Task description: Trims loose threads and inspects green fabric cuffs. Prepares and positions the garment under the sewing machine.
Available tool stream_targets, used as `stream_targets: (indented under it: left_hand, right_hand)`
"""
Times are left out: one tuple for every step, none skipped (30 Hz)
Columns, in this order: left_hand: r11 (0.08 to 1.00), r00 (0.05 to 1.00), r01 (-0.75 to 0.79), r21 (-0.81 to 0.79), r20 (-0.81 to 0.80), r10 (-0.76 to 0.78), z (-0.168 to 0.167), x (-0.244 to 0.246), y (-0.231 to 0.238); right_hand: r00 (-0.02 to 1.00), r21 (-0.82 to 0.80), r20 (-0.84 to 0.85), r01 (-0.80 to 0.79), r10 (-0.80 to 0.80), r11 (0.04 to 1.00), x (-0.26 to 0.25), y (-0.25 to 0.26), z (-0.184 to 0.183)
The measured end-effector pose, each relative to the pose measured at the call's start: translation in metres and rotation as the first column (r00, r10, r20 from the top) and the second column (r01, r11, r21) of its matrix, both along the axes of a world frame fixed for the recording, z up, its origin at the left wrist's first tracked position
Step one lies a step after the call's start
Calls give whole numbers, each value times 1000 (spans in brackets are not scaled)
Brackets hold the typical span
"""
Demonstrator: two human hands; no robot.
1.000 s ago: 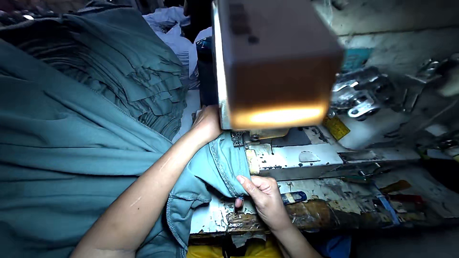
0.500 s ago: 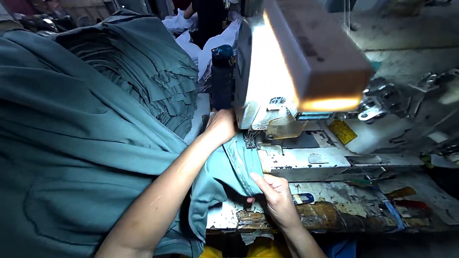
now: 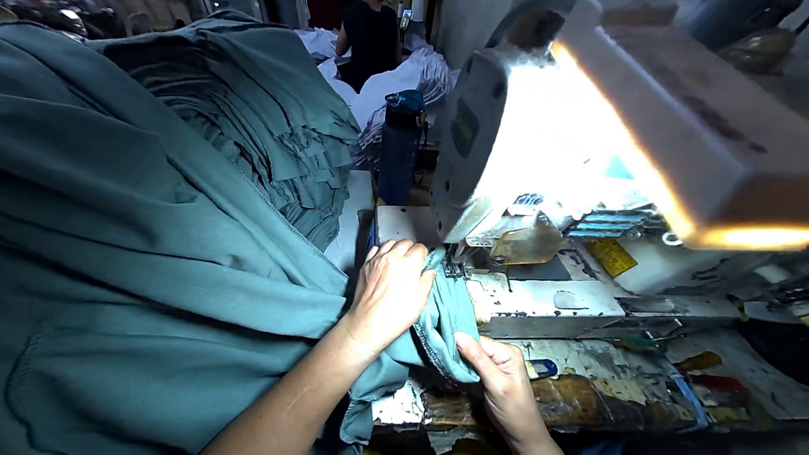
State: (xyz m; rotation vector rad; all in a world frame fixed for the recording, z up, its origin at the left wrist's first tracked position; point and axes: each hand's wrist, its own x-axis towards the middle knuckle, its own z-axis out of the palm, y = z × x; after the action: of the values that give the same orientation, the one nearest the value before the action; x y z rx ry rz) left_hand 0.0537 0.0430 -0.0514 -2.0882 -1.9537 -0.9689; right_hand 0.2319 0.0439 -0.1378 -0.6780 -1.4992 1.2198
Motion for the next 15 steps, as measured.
stream_targets:
  left_hand:
    - [1000,1000,4,14,0,-4,0,-1,1]
    - [1000,1000,9,27,-1,-9,-1,-2,2]
    - [999,1000,15,42,-6,-15,-2,-2,3]
    - [999,1000,17,50,-11,-16,-3,-3,4]
    - [999,1000,18,42,-10,-18,-3,-4,4]
    - [1000,1000,22,15,0,-22,-3,-4,4]
    - [1000,1000,26,-14,6,-25,-1,-5,5]
    - [999,999,34,-35,12,-34,0,-6,6]
    - [998,999,48,-50,16,-47,0,-7,8]
    - [996,998,62,-70,22,-60,1,-8,9]
    - [994,997,71,-84,21,-69,2,-9,11]
    - [992,997,72,-104,19,-71,4,-9,12]
    - [990,998,64,-125,14,-63,6,-9,12]
    - [990,998,55,-130,10,-54,7,-8,12]
    - [992,999,46,-122,7,-45,7,-8,13]
  right_hand:
    - [1000,8,-3,2,-2,1000,0,1,0]
    - [1000,15,-6,1,-1,1000,-1,2,0]
    - [1000,22,-8,-1,1,1000,-1,2,-1]
    - [1000,24,-13,-6,6,1000,-1,2,-1]
    - [1000,22,-12,-10,10,1000,-1,2,-1]
    - [1000,20,-13,-10,10,1000,-1,2,-1]
    - [1000,16,-16,-7,8,1000,-1,1,0]
    - [1000,12,-21,-7,8,1000,-1,1,0]
    - [1000,10,-27,-6,6,1000,-1,1,0]
    - [1000,10,-29,-1,2,1000,-1,2,0]
    - [1000,12,-28,4,-4,1000,-2,3,0]
    - [1000,14,-22,14,-14,1000,-3,4,0]
    - [1000,13,-18,20,-19,1000,-3,5,1]
    - [1000,14,-17,21,-21,1000,-4,7,2]
    - [1000,15,-22,22,-22,1000,-6,9,3]
